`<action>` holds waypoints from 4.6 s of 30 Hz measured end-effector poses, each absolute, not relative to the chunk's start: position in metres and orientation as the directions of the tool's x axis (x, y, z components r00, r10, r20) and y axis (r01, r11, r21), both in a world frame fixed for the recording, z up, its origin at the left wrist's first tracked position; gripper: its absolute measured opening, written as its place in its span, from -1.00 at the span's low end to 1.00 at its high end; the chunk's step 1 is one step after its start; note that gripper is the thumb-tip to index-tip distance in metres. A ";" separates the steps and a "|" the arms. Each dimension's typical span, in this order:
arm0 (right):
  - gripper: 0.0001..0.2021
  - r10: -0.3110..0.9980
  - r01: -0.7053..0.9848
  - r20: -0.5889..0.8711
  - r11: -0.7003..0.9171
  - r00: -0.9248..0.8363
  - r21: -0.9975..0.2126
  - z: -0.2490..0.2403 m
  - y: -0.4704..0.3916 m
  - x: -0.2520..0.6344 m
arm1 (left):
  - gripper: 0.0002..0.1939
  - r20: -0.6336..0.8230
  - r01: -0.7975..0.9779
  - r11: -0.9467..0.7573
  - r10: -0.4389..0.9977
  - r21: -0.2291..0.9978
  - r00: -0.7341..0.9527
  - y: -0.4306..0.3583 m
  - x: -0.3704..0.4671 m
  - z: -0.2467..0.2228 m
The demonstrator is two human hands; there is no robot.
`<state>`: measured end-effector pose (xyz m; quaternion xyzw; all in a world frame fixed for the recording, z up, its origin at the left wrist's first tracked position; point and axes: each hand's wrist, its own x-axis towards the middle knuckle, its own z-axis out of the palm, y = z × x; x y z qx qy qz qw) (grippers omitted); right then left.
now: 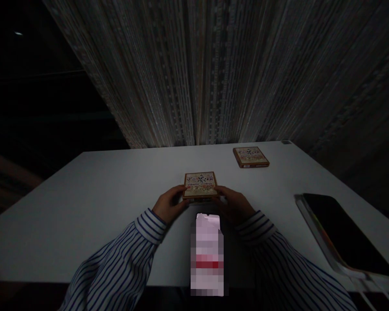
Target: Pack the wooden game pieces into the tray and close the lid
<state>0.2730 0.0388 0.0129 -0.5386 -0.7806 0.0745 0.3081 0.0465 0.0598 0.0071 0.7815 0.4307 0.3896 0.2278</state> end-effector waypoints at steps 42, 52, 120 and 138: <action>-0.69 0.810 0.829 0.387 0.533 -0.441 -0.168 -0.004 0.049 0.271 | -0.63 0.406 0.676 -0.620 0.780 0.397 0.476 0.061 0.046 0.003; -0.66 0.824 0.851 0.409 0.494 -0.393 -0.177 0.000 0.050 0.267 | -0.56 0.405 0.684 -0.611 0.787 0.399 0.466 0.063 0.054 0.011; -0.66 0.982 0.944 0.074 0.186 -0.172 -0.273 0.026 0.066 0.265 | -0.62 -0.272 -0.170 0.259 0.961 0.951 -0.054 0.089 0.071 0.024; -0.70 0.998 0.729 0.059 0.027 0.018 -0.684 0.033 0.065 0.263 | -0.43 -0.361 -0.377 0.356 0.931 0.855 0.062 0.084 0.070 0.029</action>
